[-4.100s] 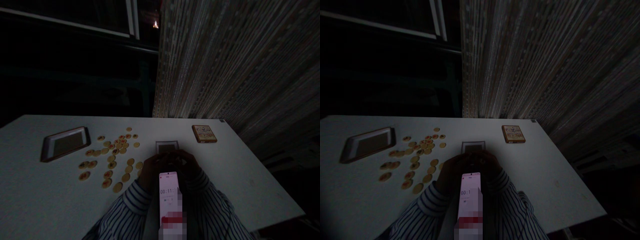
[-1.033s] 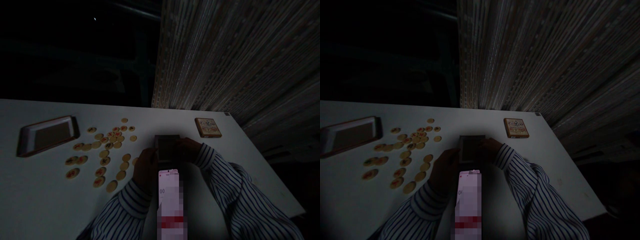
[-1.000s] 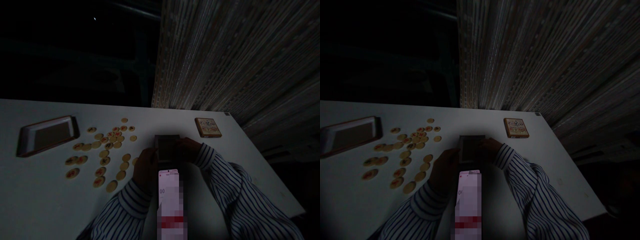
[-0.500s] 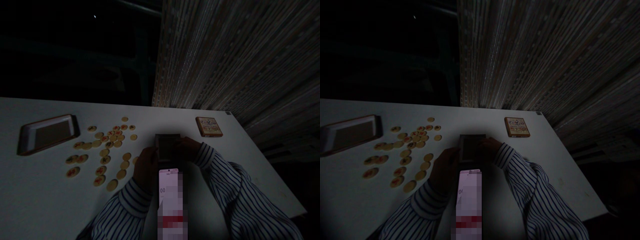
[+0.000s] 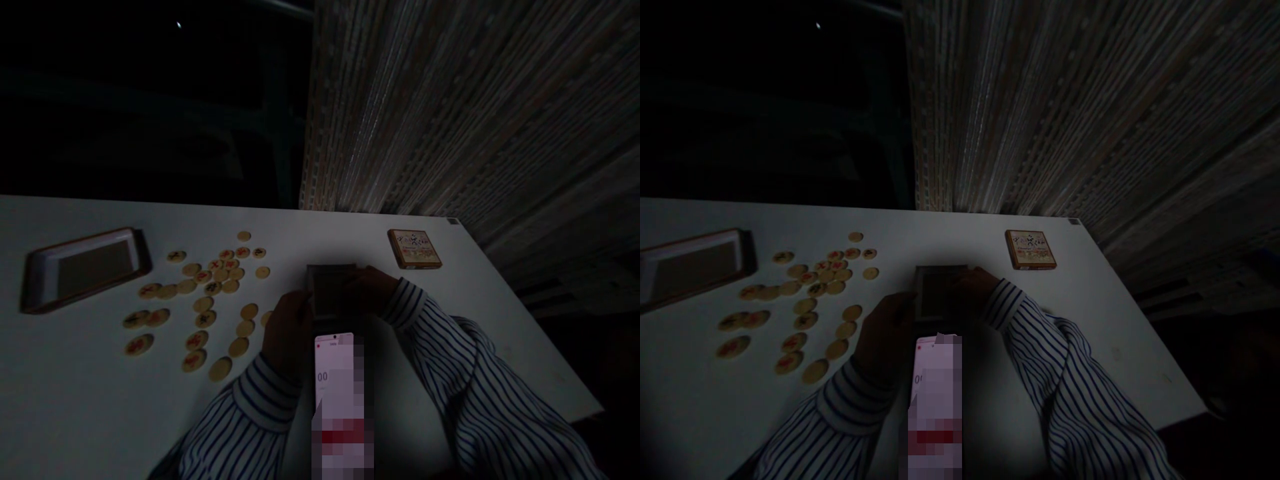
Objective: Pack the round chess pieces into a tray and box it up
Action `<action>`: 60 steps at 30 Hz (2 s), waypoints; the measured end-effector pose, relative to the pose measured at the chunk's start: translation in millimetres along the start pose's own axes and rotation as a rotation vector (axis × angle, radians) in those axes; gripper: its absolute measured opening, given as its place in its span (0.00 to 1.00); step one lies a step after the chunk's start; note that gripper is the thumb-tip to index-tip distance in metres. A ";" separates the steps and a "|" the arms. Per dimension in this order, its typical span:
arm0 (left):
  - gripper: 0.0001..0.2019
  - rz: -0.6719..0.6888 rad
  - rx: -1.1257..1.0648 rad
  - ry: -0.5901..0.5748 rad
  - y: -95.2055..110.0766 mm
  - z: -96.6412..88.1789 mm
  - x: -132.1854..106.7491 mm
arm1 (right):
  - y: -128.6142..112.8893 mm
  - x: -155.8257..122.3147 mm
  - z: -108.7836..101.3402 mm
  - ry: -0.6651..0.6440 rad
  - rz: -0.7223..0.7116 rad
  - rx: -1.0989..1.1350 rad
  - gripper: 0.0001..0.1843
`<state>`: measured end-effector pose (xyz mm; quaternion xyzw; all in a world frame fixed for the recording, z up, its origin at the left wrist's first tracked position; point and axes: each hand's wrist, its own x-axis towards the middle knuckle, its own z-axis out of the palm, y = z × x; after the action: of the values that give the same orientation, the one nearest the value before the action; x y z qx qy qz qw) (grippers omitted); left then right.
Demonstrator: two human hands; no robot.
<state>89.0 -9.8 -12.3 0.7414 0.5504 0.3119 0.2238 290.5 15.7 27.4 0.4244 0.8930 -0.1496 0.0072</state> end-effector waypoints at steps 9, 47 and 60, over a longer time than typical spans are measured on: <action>0.14 -0.018 -0.008 0.021 0.2 1.1 0.3 | -0.7 2.1 3.5 -0.046 -0.011 -0.013 0.08; 0.15 -0.010 -0.014 0.013 -1.3 2.4 0.7 | -15.0 -0.7 -5.9 -0.065 0.062 -0.087 0.08; 0.14 -0.007 -0.023 0.008 -0.7 1.3 0.7 | -18.5 0.8 -7.0 -0.113 0.015 -0.105 0.09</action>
<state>89.6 -8.9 -13.5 0.7355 0.5505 0.3204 0.2309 276.7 7.2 38.8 0.4209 0.8946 -0.1264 0.0812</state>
